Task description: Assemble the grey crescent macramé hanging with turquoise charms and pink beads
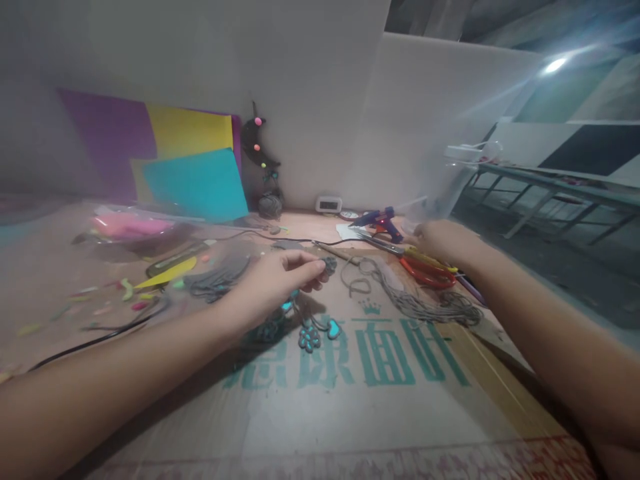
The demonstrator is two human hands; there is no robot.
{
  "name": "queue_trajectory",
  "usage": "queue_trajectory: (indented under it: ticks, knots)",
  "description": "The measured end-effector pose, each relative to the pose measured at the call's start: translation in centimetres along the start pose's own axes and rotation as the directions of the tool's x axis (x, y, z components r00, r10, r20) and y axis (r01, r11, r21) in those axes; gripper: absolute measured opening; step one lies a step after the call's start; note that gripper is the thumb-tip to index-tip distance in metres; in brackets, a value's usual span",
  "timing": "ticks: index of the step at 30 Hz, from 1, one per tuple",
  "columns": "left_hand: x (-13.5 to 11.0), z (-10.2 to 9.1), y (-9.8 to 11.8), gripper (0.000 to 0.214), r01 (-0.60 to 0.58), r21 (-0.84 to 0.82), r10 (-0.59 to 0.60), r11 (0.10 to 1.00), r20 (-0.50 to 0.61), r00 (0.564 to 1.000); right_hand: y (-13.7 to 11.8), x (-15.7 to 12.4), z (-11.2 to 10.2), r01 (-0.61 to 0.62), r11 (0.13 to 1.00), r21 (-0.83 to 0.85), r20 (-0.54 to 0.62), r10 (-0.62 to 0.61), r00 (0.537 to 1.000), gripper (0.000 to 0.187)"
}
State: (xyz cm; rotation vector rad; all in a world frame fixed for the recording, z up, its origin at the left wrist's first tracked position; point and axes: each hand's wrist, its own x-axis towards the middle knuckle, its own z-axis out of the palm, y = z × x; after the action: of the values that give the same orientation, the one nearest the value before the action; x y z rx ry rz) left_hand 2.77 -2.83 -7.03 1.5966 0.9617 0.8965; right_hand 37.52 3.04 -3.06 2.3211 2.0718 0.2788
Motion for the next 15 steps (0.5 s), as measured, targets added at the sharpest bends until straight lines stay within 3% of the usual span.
queue_trajectory:
  ticks: [6, 11, 15]
  knots:
    - [-0.1, 0.3, 0.4, 0.027, 0.032, -0.051, -0.03, 0.998, 0.024, 0.999, -0.7, 0.5, 2.7, 0.044, 0.964, 0.263, -0.102, -0.018, 0.995, 0.064]
    - [0.1, 0.4, 0.6, 0.021, 0.137, -0.125, -0.132, 0.983, 0.047, 0.99, -2.0, 1.2, 3.2, 0.145, 0.896, 0.419, -0.146, -0.091, 0.985, 0.055]
    - [0.4, 0.4, 0.5, 0.02, 0.167, -0.178, -0.162, 0.97, 0.043, 0.986, -2.4, 2.9, 3.5, 0.147, 0.86, 0.489, -0.134, -0.092, 0.987, 0.044]
